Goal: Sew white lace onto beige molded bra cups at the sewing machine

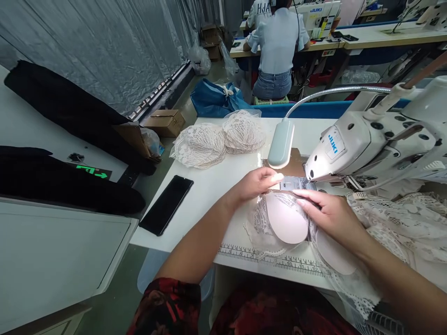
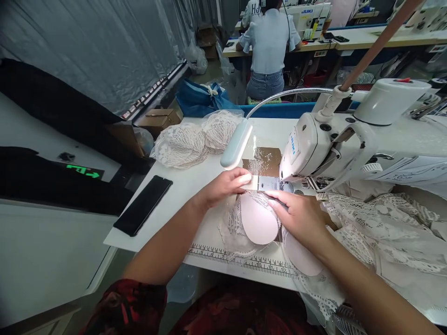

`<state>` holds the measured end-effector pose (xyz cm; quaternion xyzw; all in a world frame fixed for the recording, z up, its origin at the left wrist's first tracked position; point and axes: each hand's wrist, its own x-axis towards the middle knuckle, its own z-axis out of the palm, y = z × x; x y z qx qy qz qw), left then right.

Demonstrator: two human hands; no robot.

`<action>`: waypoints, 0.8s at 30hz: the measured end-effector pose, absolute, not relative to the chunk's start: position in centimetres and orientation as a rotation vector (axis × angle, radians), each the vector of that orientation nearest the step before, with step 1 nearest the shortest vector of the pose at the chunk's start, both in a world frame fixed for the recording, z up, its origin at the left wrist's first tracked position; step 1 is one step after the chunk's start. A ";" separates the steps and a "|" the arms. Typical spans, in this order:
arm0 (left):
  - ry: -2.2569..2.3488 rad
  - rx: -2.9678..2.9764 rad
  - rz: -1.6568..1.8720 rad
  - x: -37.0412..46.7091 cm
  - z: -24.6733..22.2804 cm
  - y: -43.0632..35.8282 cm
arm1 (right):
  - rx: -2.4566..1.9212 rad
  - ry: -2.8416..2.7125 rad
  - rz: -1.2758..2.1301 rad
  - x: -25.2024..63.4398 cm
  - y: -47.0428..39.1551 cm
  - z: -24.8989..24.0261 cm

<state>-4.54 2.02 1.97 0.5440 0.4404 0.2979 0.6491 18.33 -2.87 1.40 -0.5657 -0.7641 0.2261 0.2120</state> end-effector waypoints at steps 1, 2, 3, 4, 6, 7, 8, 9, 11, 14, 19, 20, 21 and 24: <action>1.100 1.356 0.585 -5.1 2.4 1.9 | -1.631 -2.171 0.519 19.4 -2.9 1.0; 1.180 1.472 0.477 -5.5 2.9 1.8 | -1.695 -2.224 0.379 20.6 -2.9 0.5; 1.229 1.581 0.365 -5.8 3.2 1.6 | -1.749 -2.282 0.216 21.8 -2.8 0.0; 1.246 1.683 0.253 -5.8 3.4 1.4 | -1.771 -2.346 0.039 22.9 -2.8 -0.4; 1.234 1.871 0.079 -5.1 3.6 1.2 | -1.688 -2.438 -0.258 24.7 -2.8 -0.9; 1.225 1.959 0.030 -4.5 3.6 1.2 | -1.599 -2.458 -0.329 25.1 -2.8 -0.9; 1.216 2.038 0.006 -3.8 3.5 1.5 | -1.492 -2.474 -0.322 25.3 -2.8 -0.8; 1.197 2.106 -0.003 -3.1 3.4 1.9 | -1.383 -2.493 -0.249 25.3 -2.8 -0.6; 1.119 2.200 -0.009 -1.7 3.2 3.1 | -1.198 -2.551 -0.009 24.7 -2.8 -0.3; 1.016 2.309 -0.042 -0.2 3.0 5.3 | -1.105 -2.617 0.222 23.5 -2.8 -0.4; 1.226 2.510 0.136 0.4 3.5 5.5 | -1.145 -2.527 0.276 23.2 -3.0 -2.0; 1.193 2.522 0.195 0.4 3.6 4.8 | -1.151 -2.506 0.273 23.2 -3.1 -2.2; 1.136 2.529 0.243 0.5 3.6 3.9 | -1.156 -2.490 0.268 23.3 -3.2 -2.4; 0.970 2.537 0.276 1.0 2.9 1.2 | -1.187 -2.475 0.239 23.2 -3.2 -2.5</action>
